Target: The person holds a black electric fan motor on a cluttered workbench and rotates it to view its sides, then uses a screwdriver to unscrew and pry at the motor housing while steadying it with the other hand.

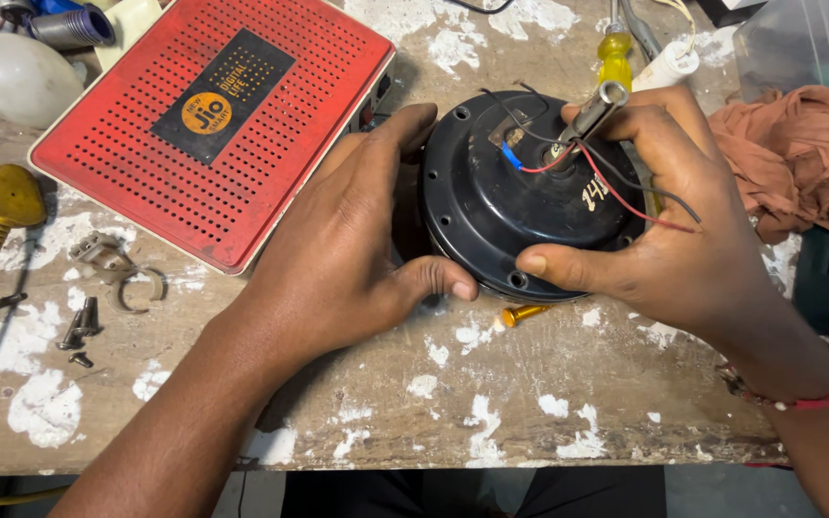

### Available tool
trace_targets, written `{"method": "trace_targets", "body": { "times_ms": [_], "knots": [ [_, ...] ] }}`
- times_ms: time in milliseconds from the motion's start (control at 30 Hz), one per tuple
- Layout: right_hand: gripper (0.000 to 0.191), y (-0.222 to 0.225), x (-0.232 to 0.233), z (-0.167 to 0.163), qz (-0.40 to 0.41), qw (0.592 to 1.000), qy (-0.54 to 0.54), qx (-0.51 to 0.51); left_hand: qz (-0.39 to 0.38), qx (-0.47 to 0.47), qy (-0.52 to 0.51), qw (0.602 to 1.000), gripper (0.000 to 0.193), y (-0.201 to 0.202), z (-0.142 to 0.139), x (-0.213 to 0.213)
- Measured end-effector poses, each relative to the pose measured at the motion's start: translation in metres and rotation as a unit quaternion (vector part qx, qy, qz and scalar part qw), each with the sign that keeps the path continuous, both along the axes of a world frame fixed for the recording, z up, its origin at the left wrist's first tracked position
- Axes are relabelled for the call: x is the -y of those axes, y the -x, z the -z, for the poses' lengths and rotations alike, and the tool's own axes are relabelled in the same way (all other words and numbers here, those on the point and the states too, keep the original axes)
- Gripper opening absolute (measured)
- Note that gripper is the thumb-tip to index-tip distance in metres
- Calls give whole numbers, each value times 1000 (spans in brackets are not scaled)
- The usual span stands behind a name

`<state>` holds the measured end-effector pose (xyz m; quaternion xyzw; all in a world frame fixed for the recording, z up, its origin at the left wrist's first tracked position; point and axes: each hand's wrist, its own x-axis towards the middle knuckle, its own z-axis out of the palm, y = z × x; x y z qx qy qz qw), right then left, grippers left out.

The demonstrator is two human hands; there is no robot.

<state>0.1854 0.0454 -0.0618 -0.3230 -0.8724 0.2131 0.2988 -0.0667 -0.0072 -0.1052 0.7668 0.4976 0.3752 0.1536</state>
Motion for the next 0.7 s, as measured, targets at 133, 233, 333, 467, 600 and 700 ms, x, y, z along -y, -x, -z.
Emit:
{"method": "trace_targets", "body": {
  "times_ms": [133, 233, 333, 467, 600, 700],
  "knots": [
    [75, 7, 6, -2, 1, 1000, 10, -4, -6, 2, -19, 1000, 126, 0, -2, 0],
    [80, 10, 11, -5, 6, 1000, -1, 16, -12, -8, -6, 1000, 127, 0, -4, 0],
    [83, 11, 13, -7, 10, 999, -10, 37, -16, -15, 10, 1000, 126, 0, -6, 2],
    [95, 9, 14, -9, 8, 998, -17, 58, -15, -31, -6, 999, 126, 0, -8, 4],
    [100, 7, 13, -8, 3, 998, -4, 59, 0, -51, -54, 997, 132, 0, -7, 4],
    [102, 6, 13, -6, 0, 997, -39, 66, 3, -47, -39, 998, 130, 1, -6, 5]
  ]
}}
